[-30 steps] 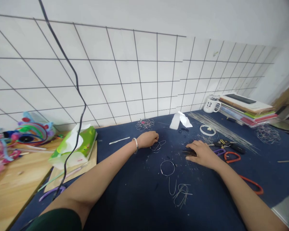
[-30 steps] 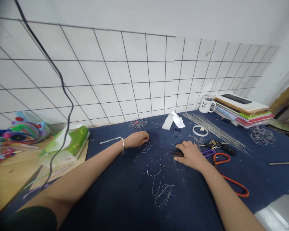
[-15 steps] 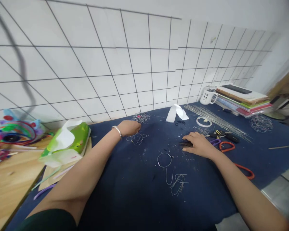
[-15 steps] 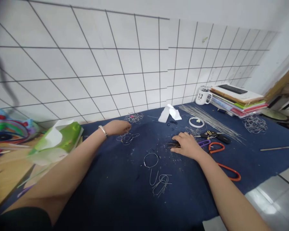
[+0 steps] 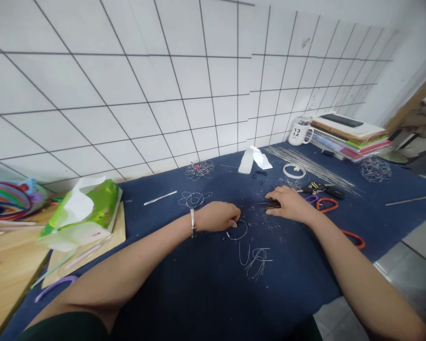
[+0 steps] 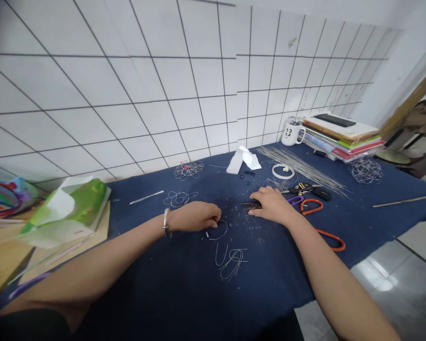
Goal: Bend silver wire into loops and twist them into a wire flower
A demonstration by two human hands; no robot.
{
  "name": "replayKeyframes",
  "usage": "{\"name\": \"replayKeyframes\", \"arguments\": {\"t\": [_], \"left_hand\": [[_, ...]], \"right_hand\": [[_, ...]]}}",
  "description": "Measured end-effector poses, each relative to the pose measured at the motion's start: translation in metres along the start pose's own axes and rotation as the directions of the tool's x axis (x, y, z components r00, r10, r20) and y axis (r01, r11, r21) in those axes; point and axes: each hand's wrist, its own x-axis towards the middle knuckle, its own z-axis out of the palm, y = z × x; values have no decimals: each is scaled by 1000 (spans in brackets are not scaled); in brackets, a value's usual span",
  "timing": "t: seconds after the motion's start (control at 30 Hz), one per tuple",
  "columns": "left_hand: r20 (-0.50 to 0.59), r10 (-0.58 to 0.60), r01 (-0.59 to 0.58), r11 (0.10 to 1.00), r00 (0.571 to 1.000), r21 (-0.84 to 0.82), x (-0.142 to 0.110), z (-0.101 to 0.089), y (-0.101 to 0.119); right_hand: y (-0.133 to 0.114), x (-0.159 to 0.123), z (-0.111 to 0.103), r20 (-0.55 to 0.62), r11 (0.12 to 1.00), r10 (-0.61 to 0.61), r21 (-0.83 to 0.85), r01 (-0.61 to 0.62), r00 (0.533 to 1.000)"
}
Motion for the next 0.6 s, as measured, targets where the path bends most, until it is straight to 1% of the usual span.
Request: {"name": "replayKeyframes", "arguments": {"t": [0.1,0.2,0.3,0.43,0.53,0.6], "left_hand": [[-12,-13,13,1000,1000,11,0,2,-1],[-60,-51,54,998,997,43,-1,3,0],[-92,-58,68,991,994,116,-2,5,2],[-83,-64,80,975,994,207,-3,7,5],[-80,-51,67,974,995,214,-5,5,6],[-106,-57,76,980,993,184,-5,4,5]], "right_hand": [[1,-1,0,0,1000,-4,6,4,1000],[2,-1,-1,-7,1000,0,5,0,1000],[3,-1,-1,-10,1000,11,-2,-11,1000],[6,-1,0,5,1000,24,0,-24,1000],[7,-2,1,9,1000,31,6,-31,999],[7,-2,1,9,999,37,10,-37,999]]}}
